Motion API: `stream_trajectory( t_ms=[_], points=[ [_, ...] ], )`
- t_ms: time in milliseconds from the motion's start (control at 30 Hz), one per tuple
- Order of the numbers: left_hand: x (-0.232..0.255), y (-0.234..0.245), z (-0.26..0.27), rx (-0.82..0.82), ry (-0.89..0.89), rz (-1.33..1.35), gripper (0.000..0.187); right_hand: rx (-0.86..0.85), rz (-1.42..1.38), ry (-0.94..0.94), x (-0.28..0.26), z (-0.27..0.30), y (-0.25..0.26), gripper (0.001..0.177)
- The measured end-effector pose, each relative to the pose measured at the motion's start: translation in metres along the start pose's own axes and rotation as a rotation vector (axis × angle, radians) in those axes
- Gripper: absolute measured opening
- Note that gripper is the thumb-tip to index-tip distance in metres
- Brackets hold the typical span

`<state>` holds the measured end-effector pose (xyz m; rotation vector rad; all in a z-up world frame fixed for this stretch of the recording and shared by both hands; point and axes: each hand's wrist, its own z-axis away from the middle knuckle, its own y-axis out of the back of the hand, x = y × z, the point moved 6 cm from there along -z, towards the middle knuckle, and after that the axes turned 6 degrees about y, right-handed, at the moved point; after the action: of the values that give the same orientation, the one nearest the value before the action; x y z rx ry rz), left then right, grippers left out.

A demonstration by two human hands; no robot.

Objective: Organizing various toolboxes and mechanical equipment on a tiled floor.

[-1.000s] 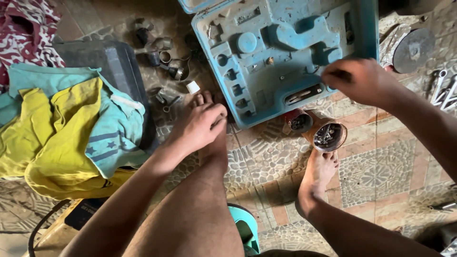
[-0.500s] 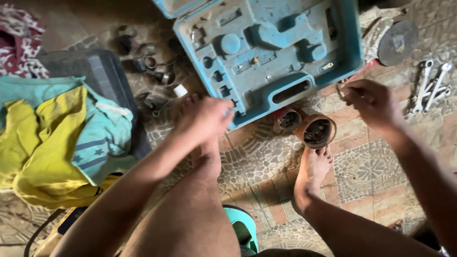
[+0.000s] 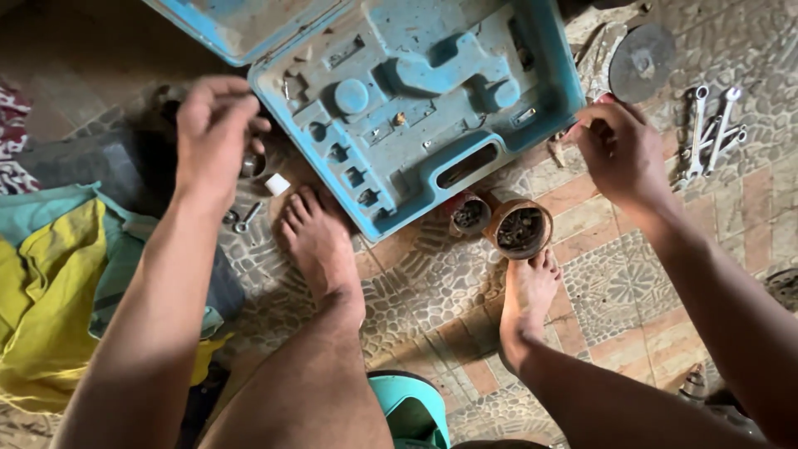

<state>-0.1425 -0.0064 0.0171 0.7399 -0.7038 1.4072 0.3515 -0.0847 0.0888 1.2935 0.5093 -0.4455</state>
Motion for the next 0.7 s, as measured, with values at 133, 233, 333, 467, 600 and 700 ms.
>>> stream_trajectory(
  t_ms=[133,233,333,467,600,700],
  points=[
    [0.0,0.002,-0.02,0.057,-0.038,0.022,0.02,-0.162,0.191,0.096,-0.017,-0.015,-0.016,0.033],
    [0.0,0.004,-0.025,0.104,-0.035,0.005,0.018,-0.321,0.413,0.173,-0.006,-0.022,-0.037,0.048],
    [-0.004,0.009,-0.028,0.129,-0.016,-0.014,0.019,-0.413,0.545,0.203,0.008,-0.018,-0.047,0.051],
    [-0.019,0.017,-0.028,0.139,-0.002,0.013,0.027,-0.396,0.543,0.223,0.021,-0.015,-0.05,0.047],
    [-0.018,0.019,-0.027,0.136,0.009,0.027,0.035,-0.388,0.48,0.181,0.008,-0.02,-0.045,0.043],
    [-0.008,0.016,-0.025,0.134,-0.011,0.015,0.039,-0.406,0.512,0.248,0.009,-0.021,-0.053,0.047]
  ],
)
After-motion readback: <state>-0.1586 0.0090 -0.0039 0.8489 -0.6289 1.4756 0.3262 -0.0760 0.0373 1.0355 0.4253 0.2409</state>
